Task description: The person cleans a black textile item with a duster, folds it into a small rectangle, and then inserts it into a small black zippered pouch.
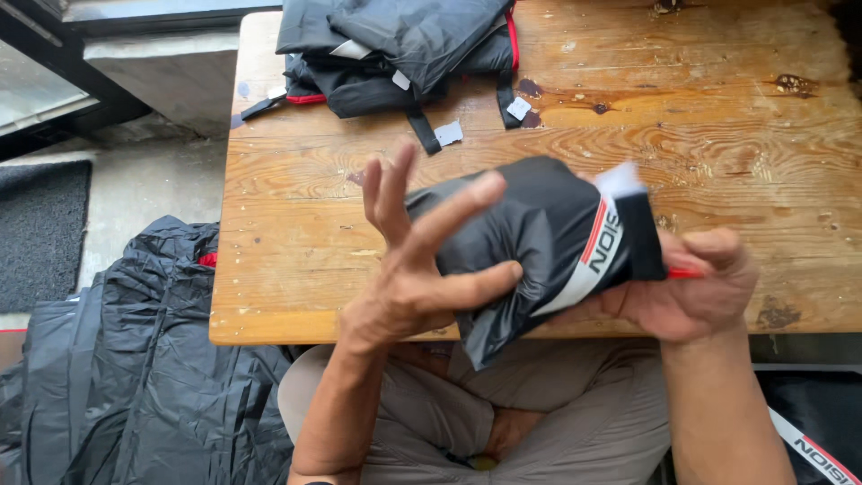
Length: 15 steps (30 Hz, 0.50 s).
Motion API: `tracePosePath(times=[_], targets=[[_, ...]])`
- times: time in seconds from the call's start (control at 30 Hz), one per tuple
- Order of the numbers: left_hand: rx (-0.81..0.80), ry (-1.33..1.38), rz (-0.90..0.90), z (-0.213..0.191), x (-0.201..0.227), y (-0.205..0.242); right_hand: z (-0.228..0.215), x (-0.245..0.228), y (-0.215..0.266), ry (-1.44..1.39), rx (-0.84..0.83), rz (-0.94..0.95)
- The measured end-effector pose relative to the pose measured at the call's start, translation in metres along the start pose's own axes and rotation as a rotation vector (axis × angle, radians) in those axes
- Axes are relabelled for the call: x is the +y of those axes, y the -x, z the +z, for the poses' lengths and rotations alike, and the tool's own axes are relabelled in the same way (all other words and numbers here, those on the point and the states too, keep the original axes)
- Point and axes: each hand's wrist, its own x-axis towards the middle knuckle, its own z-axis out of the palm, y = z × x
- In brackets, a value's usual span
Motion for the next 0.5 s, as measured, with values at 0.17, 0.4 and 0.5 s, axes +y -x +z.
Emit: tracePosePath(times=[0.17,0.4,0.5], targets=[[-0.251,0.287,-0.155,-0.011,-0.023,0.01,0.058,0.008,-0.027,-0.109,-0.076,0.014],[0.017,1.016,-0.859,0.011,-0.025,0.029,0.027,0.054,-0.03,0.68,0.318,-0.274],[0.107,1.082,-1.182,0.012,-0.024,0.025,0.017,0.072,-0.032,0.672,0.233,-0.302]])
